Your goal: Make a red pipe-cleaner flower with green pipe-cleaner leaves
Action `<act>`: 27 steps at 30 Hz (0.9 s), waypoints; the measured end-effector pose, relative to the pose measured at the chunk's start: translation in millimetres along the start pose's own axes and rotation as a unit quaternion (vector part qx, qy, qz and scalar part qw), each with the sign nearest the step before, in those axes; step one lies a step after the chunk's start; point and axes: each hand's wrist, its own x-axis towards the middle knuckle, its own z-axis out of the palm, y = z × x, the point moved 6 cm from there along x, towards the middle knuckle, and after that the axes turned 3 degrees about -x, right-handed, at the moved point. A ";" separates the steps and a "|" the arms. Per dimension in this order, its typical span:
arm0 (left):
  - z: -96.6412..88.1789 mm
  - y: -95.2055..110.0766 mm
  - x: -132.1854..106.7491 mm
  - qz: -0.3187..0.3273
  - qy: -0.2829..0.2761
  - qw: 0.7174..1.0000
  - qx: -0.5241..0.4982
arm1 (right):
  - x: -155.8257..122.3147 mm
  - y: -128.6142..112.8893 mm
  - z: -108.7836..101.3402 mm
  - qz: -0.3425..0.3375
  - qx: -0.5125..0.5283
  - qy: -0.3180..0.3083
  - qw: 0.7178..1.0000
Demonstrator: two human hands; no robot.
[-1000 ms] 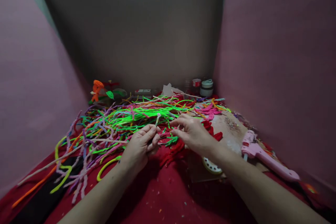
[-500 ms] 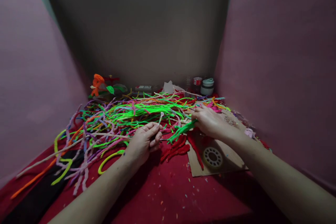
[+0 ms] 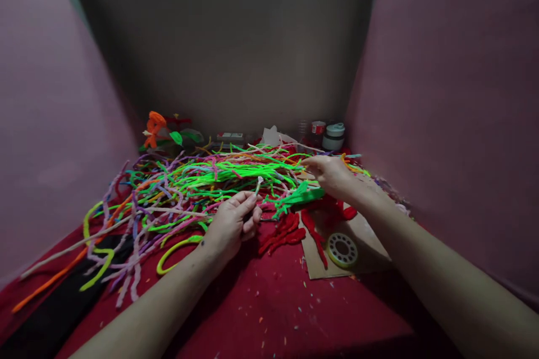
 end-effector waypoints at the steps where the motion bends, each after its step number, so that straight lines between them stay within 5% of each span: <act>1: -0.4 0.4 -0.2 0.001 0.003 1.000 0.000 | -3.7 0.5 -8.2 0.012 0.018 0.033 0.999; 6: 3.4 3.4 -3.2 -0.003 -0.012 1.000 0.003 | -23.9 1.8 -30.5 0.040 0.115 0.124 0.985; 15: 31.6 -11.6 -21.6 -0.107 -0.168 0.975 0.101 | -40.9 17.2 -27.1 0.102 0.176 0.119 0.972; 21: 30.7 -12.0 -19.6 -0.134 -0.126 0.982 0.031 | -63.6 -26.7 -1.1 -0.008 0.063 -0.140 0.988; 27: 9.3 -11.3 -9.0 -0.121 -0.058 0.989 0.061 | -93.5 -54.5 23.2 -0.098 -0.127 -0.173 0.972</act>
